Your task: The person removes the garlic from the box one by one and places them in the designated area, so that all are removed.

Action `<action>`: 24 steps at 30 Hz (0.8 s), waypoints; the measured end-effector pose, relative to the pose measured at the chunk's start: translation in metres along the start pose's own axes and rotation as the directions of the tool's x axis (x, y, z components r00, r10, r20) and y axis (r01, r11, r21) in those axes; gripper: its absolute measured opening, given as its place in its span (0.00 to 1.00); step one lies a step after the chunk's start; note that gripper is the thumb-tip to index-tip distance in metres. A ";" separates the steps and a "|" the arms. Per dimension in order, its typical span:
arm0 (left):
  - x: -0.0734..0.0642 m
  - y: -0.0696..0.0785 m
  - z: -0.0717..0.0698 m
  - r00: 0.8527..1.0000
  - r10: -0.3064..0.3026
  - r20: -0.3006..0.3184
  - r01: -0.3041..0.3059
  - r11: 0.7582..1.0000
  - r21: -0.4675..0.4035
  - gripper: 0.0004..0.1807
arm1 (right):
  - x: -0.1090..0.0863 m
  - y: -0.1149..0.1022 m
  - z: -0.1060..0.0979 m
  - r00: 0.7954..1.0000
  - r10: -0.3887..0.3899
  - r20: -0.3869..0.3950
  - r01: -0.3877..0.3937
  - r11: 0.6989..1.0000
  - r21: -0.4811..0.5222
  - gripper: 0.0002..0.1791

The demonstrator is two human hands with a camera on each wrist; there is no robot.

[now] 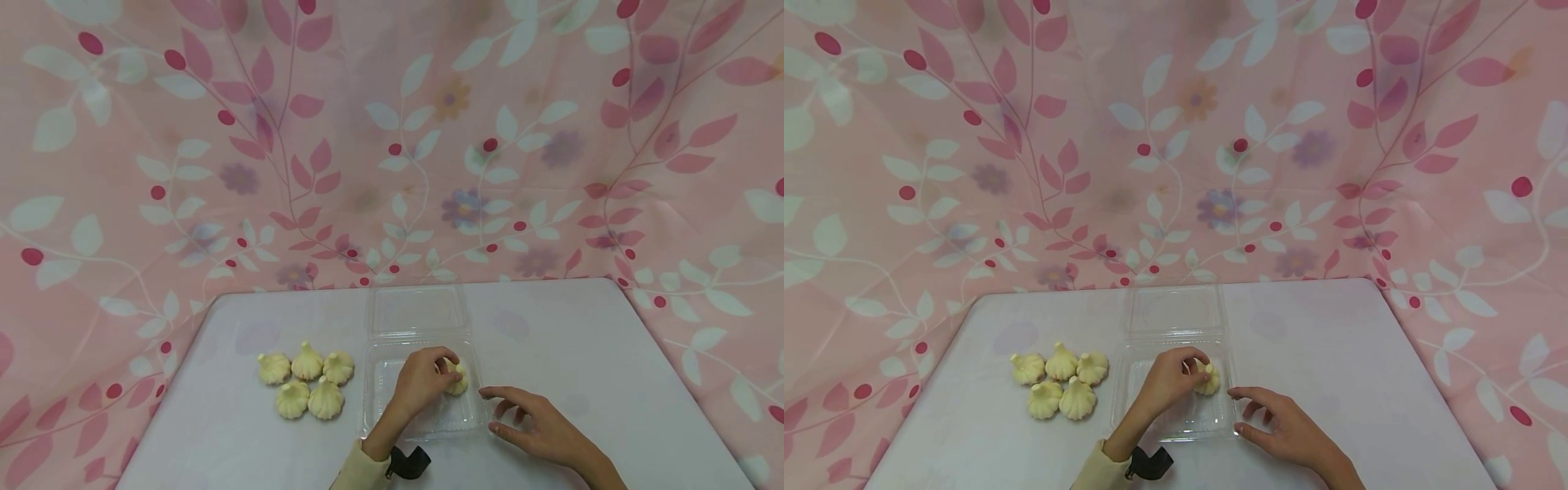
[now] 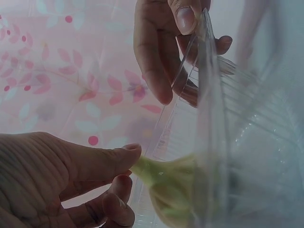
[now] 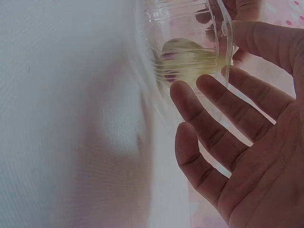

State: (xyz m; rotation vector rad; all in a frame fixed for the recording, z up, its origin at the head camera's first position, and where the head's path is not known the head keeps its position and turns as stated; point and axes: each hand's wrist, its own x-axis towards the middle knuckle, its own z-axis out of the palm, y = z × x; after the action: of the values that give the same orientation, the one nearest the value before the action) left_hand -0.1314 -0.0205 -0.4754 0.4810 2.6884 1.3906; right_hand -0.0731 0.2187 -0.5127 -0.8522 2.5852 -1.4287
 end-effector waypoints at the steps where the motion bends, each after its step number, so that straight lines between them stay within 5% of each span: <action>1: 0.000 0.000 0.000 1.000 0.004 -0.001 -0.004 1.000 0.004 0.08 | 0.000 0.000 0.000 1.000 0.007 0.001 -0.007 1.000 0.000 0.25; 24: -0.002 0.002 -0.002 0.999 0.042 -0.018 -0.041 0.998 0.053 0.07 | 0.000 -0.001 0.000 1.000 -0.009 -0.004 0.009 1.000 0.000 0.25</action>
State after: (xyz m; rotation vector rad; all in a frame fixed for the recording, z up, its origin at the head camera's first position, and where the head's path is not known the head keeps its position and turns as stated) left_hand -0.1293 -0.0221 -0.4725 0.5327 2.7521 1.3443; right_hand -0.0723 0.2181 -0.5119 -0.8639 2.5874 -1.4339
